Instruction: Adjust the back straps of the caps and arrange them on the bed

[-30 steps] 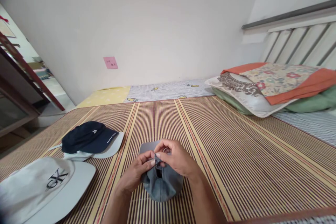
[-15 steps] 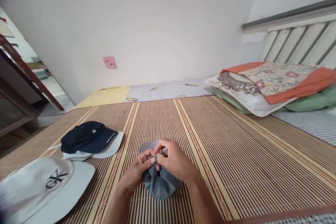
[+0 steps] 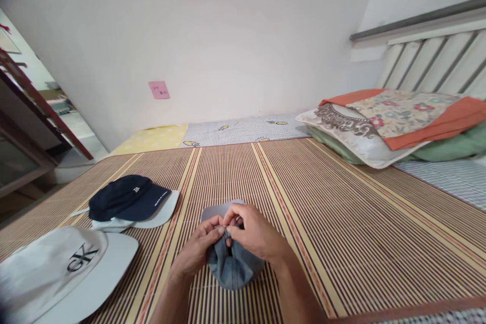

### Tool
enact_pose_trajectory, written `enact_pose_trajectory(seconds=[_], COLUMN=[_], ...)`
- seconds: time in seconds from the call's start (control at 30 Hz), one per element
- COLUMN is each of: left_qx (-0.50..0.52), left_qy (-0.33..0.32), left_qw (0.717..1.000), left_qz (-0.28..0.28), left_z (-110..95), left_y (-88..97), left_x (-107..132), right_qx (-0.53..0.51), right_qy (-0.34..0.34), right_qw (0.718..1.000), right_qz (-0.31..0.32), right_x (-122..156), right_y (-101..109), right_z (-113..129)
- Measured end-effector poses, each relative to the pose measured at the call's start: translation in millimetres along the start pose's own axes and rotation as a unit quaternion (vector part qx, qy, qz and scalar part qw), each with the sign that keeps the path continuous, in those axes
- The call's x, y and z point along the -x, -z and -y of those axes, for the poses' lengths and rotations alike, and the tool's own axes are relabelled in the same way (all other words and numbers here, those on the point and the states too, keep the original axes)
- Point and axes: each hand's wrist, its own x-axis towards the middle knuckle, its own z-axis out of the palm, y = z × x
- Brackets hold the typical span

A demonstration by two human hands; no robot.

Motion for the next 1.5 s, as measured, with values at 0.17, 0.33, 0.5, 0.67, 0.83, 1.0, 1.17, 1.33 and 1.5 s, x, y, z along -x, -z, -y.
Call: enact_pose_trajectory(seconds=[0.17,0.33,0.5,0.67,0.83,1.0,1.17,1.33,1.5], left_qx=[-0.002,0.007,0.014,0.025,0.033,0.012,-0.01,-0.002,0.023], left_qy=[-0.005,-0.011,-0.003,-0.002,-0.018,-0.045,-0.026,-0.014,-0.007], left_qw=[1.0,1.0,1.0,1.0,0.998,0.998,0.999,0.999,0.998], left_qz=[-0.003,0.01,-0.003,-0.012,-0.043,-0.038,-0.04,-0.048,-0.05], left_z=[2,1,-3,-2,0,-3,-5,-6,-4], left_y=[-0.1,-1.5,-3.3,-4.3,0.1,5.5,3.3,3.4,4.3], left_x=[-1,0,0,-2,-1,2,1,0,0], right_qx=[0.022,0.019,0.024,0.052,0.071,0.032,0.012,0.0,0.006], right_qy=[0.002,-0.003,0.01,0.036,0.021,0.006,0.0,0.005,0.011], right_qw=[0.999,0.999,0.999,0.998,0.997,0.999,1.0,1.0,1.0], right_qz=[-0.023,-0.032,-0.031,0.005,-0.007,0.0,-0.009,-0.012,-0.019], right_x=[1,1,2,3,0,-2,-4,-3,-2], right_y=[-1,-6,0,1,-4,-1,-2,-6,-7], right_z=[1,2,3,-3,-8,-5,-1,0,1])
